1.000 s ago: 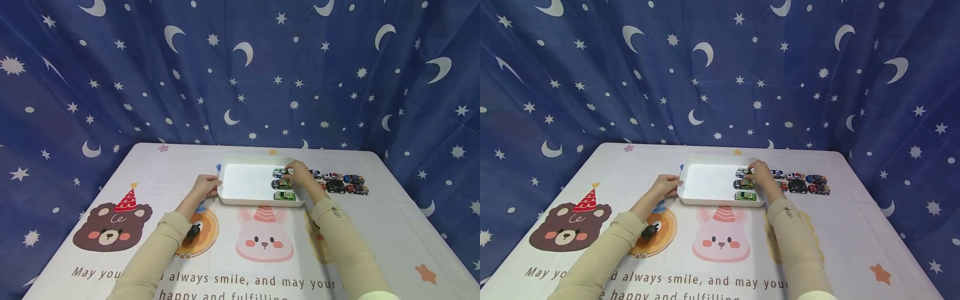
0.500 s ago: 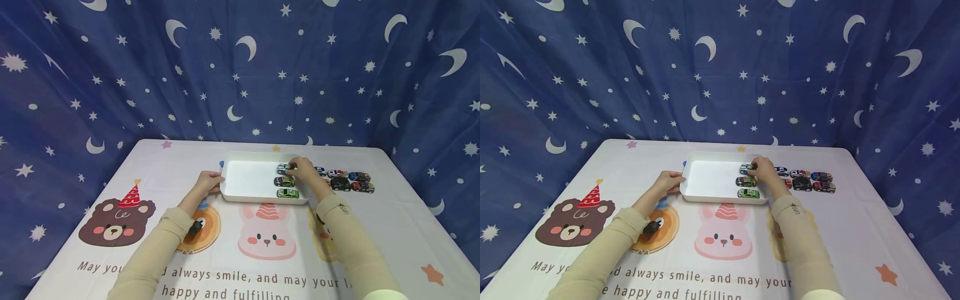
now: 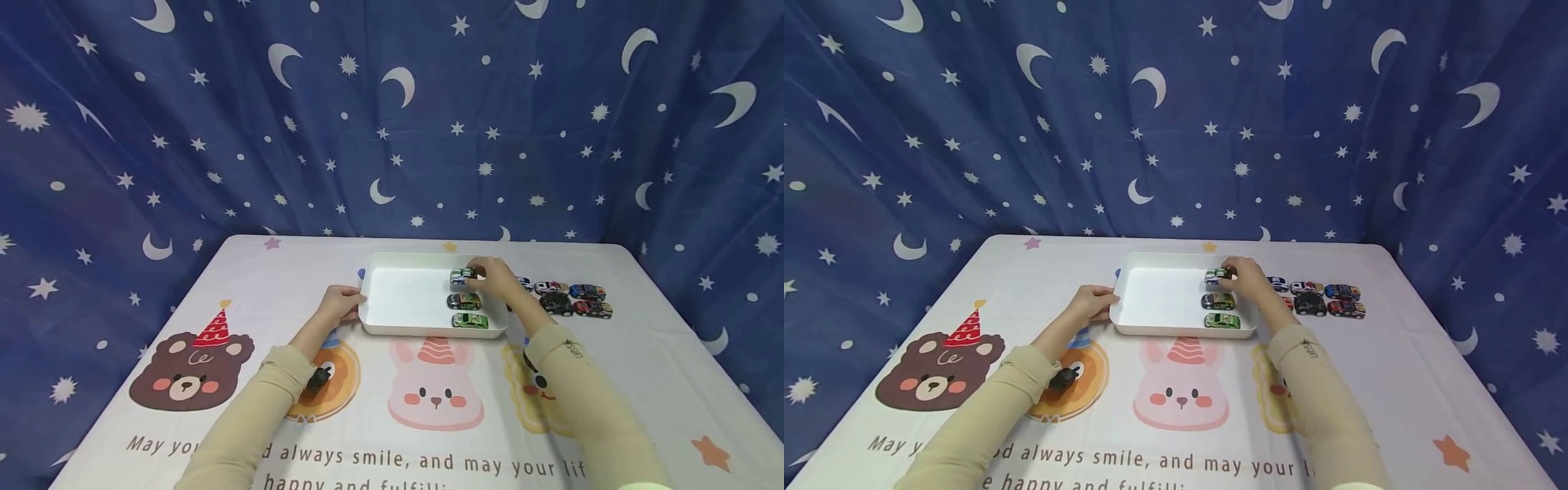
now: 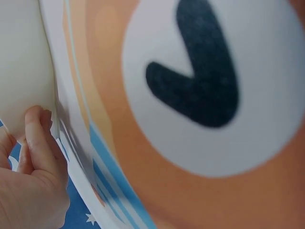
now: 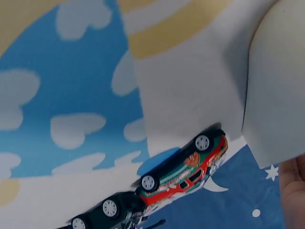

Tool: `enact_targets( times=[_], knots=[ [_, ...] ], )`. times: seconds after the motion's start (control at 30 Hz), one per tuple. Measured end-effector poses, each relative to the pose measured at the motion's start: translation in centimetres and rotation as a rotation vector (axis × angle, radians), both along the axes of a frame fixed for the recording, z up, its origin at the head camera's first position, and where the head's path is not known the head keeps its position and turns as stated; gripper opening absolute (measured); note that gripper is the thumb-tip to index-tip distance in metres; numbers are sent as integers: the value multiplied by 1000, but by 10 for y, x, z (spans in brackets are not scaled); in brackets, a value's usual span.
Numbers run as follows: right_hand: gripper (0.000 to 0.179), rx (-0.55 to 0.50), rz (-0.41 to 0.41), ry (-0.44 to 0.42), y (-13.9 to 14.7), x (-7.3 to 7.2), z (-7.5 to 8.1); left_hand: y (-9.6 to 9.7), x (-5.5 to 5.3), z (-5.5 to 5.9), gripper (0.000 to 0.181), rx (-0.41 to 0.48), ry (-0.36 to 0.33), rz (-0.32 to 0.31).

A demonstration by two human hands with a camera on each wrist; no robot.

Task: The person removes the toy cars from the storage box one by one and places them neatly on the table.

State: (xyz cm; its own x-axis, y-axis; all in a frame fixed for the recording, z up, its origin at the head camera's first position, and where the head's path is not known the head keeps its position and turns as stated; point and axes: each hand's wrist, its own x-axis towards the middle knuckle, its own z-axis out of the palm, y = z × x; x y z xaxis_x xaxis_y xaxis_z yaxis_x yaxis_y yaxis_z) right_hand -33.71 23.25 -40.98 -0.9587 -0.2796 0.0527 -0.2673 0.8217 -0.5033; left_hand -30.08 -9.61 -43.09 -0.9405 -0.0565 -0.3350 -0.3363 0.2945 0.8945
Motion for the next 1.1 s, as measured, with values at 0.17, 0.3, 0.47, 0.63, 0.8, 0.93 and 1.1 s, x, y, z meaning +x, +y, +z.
enact_targets(
  times=[0.17, 0.3, 0.47, 0.63, 0.8, 0.93, 1.1],
  knots=[
    [33, -5, 25, 9, 4, 5, 5, 1, -1, -1, 36, -4, -1, -4],
    [32, -11, 41, 23, 8, 9, 7, 1, -3, -3, 38, -13, -5, 0],
    [34, -9, 76, 55, 14, 18, 8, 1, -4, -4, 38, -19, -7, -1],
    [34, -15, 127, 92, 21, 30, 12, 0, -3, -3, 38, -17, -1, -7],
    [35, -3, 136, 101, 29, 39, 18, 1, -2, 0, 38, -19, 8, -14],
    [36, 1, 138, 111, 34, 45, 20, -1, -3, -1, 37, -17, 17, -24],
    [36, 10, 145, 106, 40, 54, 22, -1, -3, 0, 37, -16, 15, -30]
  ],
)
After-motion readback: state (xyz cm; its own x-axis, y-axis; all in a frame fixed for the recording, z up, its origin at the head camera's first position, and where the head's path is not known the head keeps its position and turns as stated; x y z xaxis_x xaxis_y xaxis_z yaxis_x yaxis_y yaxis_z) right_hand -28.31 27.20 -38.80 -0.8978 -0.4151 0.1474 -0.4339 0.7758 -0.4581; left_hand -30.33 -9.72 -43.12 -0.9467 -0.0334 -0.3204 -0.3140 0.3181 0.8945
